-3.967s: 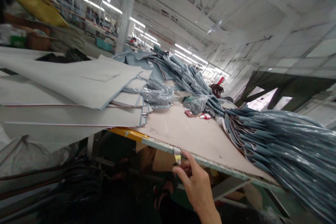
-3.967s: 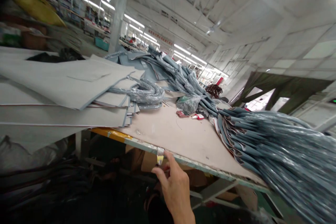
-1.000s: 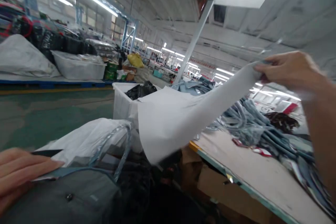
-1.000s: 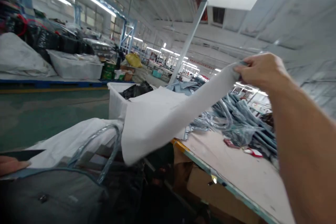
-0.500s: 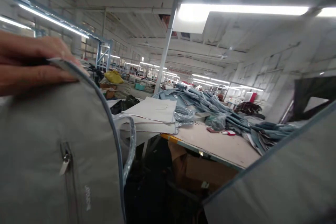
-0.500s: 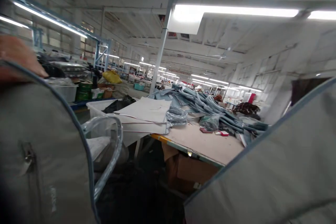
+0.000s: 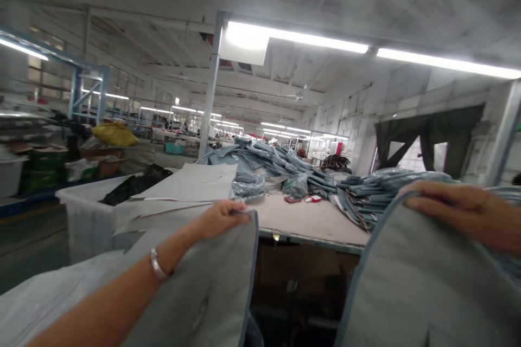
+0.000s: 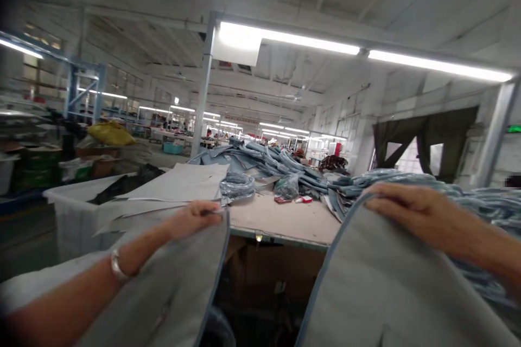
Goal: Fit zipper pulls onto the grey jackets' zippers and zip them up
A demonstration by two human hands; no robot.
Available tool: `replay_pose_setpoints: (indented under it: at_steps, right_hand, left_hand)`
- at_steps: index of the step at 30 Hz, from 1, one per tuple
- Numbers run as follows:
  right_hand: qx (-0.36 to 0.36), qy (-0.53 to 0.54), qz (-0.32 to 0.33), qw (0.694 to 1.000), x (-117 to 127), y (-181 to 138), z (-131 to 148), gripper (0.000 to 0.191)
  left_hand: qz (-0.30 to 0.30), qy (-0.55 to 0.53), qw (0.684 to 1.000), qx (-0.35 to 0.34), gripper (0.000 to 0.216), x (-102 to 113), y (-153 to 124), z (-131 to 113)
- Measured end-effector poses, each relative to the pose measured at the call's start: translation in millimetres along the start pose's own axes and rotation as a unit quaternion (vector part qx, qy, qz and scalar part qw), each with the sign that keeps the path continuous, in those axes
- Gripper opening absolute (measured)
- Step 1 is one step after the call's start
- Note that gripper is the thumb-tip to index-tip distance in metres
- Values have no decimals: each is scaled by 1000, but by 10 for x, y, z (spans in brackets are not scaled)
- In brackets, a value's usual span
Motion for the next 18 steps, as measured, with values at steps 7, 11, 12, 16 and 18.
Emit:
replay_pose_setpoints:
  at_steps: [7,11,12,16,18]
  right_hand:
    - [-71,164,169,969,-1836,-303,-336,32]
    - [-115,209,166,957,-2572,-607,-532,34]
    - [-126,213,162,955,-2695,-639,-559,34]
    - [-153,245,150,946,-3035,-611,-614,35]
    - [-152,270,173,935,-3148,-549,-624,37]
  left_hand:
    - [7,-73,996,49,32,-610,334,1082]
    - [22,-116,987,107,36,-651,407,1375]
    - [23,-128,984,124,39,-649,440,1438]
    - [18,-177,966,188,50,-672,597,1648]
    - [18,-197,956,215,55,-700,682,1722]
Point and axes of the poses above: each hand's wrist, its own y-axis towards the middle knuckle, its own x-axis out of the back of the hand, z = x × y, the point moved 1 cm from there along y, towards the middle knuckle, and after that the axes turned 12 degrees about -y, right-handed, at the moved point
